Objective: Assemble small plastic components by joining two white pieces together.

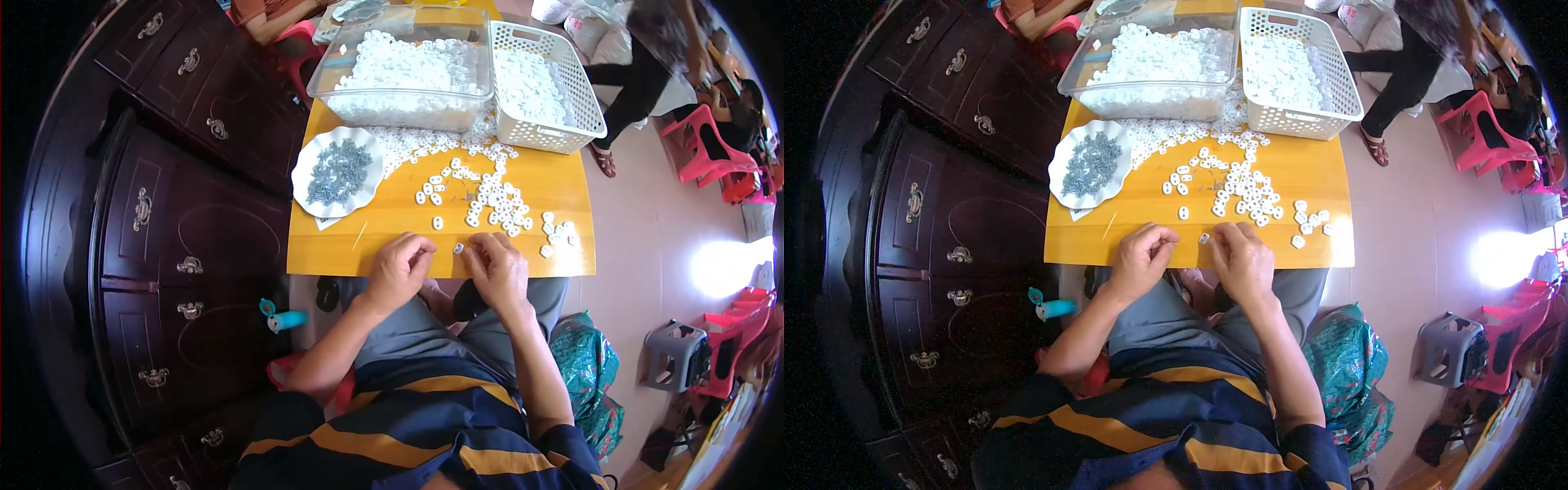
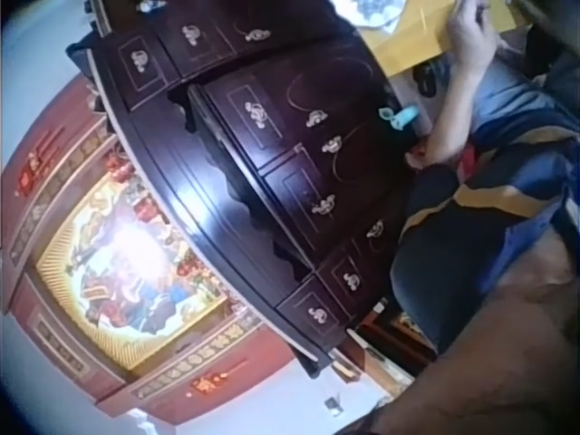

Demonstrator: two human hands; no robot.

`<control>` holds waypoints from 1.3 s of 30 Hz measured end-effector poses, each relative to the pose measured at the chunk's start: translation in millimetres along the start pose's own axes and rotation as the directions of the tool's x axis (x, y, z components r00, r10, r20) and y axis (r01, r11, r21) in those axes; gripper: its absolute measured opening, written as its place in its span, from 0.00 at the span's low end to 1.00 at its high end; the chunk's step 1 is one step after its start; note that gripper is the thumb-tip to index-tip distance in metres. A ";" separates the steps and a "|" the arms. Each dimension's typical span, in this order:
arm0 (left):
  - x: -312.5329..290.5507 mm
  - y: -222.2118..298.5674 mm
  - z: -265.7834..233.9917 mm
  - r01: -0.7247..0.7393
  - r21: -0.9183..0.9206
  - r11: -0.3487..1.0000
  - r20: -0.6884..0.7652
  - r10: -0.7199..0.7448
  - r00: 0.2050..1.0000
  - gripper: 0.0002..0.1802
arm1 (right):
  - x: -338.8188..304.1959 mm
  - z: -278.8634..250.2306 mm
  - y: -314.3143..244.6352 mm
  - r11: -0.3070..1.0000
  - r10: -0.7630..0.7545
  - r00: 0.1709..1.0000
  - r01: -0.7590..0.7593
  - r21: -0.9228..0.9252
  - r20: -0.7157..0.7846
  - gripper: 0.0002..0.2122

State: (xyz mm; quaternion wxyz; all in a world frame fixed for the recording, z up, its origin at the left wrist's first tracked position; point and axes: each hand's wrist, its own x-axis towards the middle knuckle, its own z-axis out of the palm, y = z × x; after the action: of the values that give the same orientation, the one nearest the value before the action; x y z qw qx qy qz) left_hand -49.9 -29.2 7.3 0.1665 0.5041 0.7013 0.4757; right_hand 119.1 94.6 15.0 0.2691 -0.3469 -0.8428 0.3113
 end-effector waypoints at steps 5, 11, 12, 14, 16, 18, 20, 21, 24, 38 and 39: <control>-2.0 -3.5 -2.5 -0.027 -0.032 0.999 -0.042 0.026 0.999 0.04 | 6.5 14.4 -3.4 0.992 -0.052 0.999 0.053 -0.115 0.011 0.09; 1.1 3.3 -5.9 0.042 -0.068 0.997 -0.022 -0.044 0.999 0.05 | 7.1 19.2 -2.7 0.984 -0.050 0.998 0.055 -0.170 0.035 0.07; 2.0 3.0 -6.1 0.036 -0.073 0.997 -0.020 -0.038 0.999 0.06 | 6.6 19.9 -2.4 0.983 -0.051 0.998 0.057 -0.174 0.036 0.07; 2.6 2.3 -5.5 0.029 -0.082 0.996 -0.019 -0.031 0.999 0.06 | 5.0 22.7 -0.2 0.974 -0.071 0.997 0.076 -0.212 0.031 0.07; 2.3 0.5 -3.2 0.036 -0.136 0.990 -0.030 -0.040 0.999 0.08 | 3.0 24.5 0.3 0.972 -0.083 0.996 0.088 -0.217 0.031 0.07; 1.3 -0.3 0.1 0.048 -0.186 0.981 -0.041 -0.057 0.998 0.10 | 1.0 23.9 1.3 0.970 -0.095 0.995 0.100 -0.221 0.031 0.08; 0.7 -0.6 3.2 0.062 -0.234 0.970 -0.049 -0.075 0.996 0.11 | -1.7 22.3 2.3 0.974 -0.125 0.992 0.126 -0.191 0.020 0.08; 0.4 -0.6 4.7 0.064 -0.243 0.968 -0.048 -0.078 0.996 0.12 | -3.4 21.8 3.6 0.973 -0.124 0.992 0.126 -0.191 0.020 0.08; -0.9 2.6 7.7 0.080 -0.267 0.960 -0.019 -0.088 0.996 0.12 | -8.9 18.1 3.4 0.993 -0.110 0.994 0.111 -0.041 0.028 0.07; -7.7 24.3 33.9 0.174 -0.306 0.936 0.177 -0.123 0.976 0.14 | -52.1 -2.3 13.7 0.678 0.299 0.947 -0.300 0.671 0.121 0.04; -7.4 26.3 35.9 0.162 -0.315 0.935 0.173 -0.111 0.979 0.14 | -53.4 -2.1 15.6 0.673 0.305 0.945 -0.304 0.674 0.121 0.04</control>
State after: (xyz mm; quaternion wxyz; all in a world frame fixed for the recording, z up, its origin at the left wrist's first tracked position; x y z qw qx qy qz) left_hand -6.6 -16.7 9.7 0.3337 0.4544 0.6310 0.5329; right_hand 159.8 64.0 -7.3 0.3230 -0.3586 -0.5982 0.6397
